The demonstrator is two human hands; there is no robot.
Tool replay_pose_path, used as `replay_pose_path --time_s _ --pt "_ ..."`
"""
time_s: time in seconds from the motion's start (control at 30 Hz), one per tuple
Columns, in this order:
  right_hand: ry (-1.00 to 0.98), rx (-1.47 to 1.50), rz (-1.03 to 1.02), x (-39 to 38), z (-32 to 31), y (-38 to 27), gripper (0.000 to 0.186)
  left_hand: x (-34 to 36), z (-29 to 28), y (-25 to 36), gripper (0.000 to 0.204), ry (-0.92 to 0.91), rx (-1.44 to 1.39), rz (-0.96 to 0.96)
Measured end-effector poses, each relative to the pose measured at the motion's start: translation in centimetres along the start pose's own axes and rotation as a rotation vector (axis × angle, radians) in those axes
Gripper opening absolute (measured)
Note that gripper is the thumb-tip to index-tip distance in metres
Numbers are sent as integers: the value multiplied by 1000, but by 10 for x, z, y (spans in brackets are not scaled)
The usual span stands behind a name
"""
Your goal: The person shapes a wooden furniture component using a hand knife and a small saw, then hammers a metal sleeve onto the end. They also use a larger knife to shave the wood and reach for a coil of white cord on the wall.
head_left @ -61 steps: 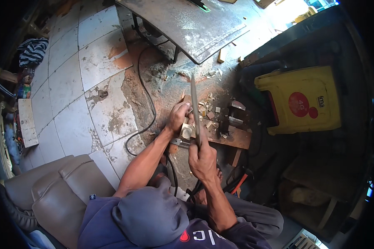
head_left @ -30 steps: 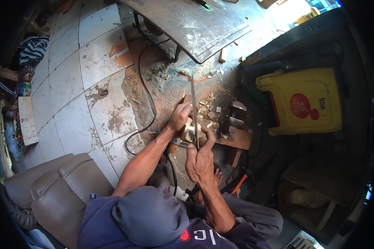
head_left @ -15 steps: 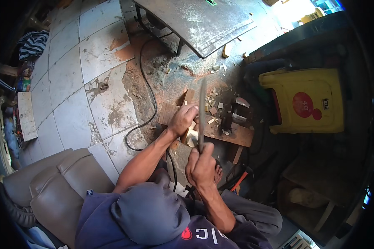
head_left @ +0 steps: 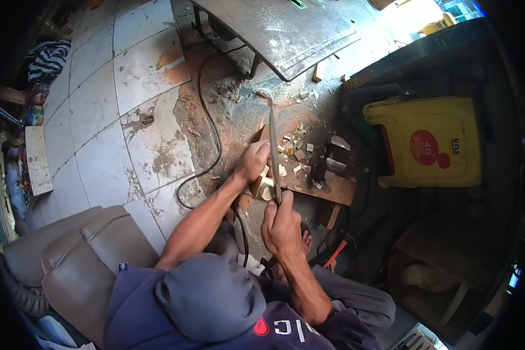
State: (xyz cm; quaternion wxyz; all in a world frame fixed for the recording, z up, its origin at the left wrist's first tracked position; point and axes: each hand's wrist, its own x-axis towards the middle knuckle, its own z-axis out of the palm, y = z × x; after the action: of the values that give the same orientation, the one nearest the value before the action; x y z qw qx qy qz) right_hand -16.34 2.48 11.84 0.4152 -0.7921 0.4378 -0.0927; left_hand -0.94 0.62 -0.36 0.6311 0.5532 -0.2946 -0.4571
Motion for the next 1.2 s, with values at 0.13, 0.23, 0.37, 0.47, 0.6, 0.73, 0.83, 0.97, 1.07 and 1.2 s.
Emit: replay_pose_path --time_s 0.13,0.23,0.37,0.47,0.6,0.73,0.83,0.97,1.07,1.2 --pt "85 37 -85 -11 -1 -5 16 3 -4 -4 36 31 10 -115" --pt "52 -9 -47 -3 2 9 17 18 -6 -10 35 72 -17 -105" --pt "96 23 -46 8 3 7 16 -7 4 -10 34 301 -281 -191" --pt "121 13 -135 12 -2 5 17 -8 -6 4 29 522 -130 -72" --pt "121 87 -50 14 -8 1 19 -16 -38 -7 15 604 -107 -6" --pt "85 119 31 22 -12 -9 23 -43 -59 8 17 419 -863 -45" --pt "83 136 61 24 -10 -13 27 -63 -54 16 28 196 -802 -42" --pt "50 152 80 23 -6 -13 33 -80 -28 34 44 50 519 132" --pt "25 210 51 22 1 -17 38 -76 -16 26 59 153 783 321" --pt "109 265 -46 16 -10 -30 53 -72 -12 45 64 127 927 409"
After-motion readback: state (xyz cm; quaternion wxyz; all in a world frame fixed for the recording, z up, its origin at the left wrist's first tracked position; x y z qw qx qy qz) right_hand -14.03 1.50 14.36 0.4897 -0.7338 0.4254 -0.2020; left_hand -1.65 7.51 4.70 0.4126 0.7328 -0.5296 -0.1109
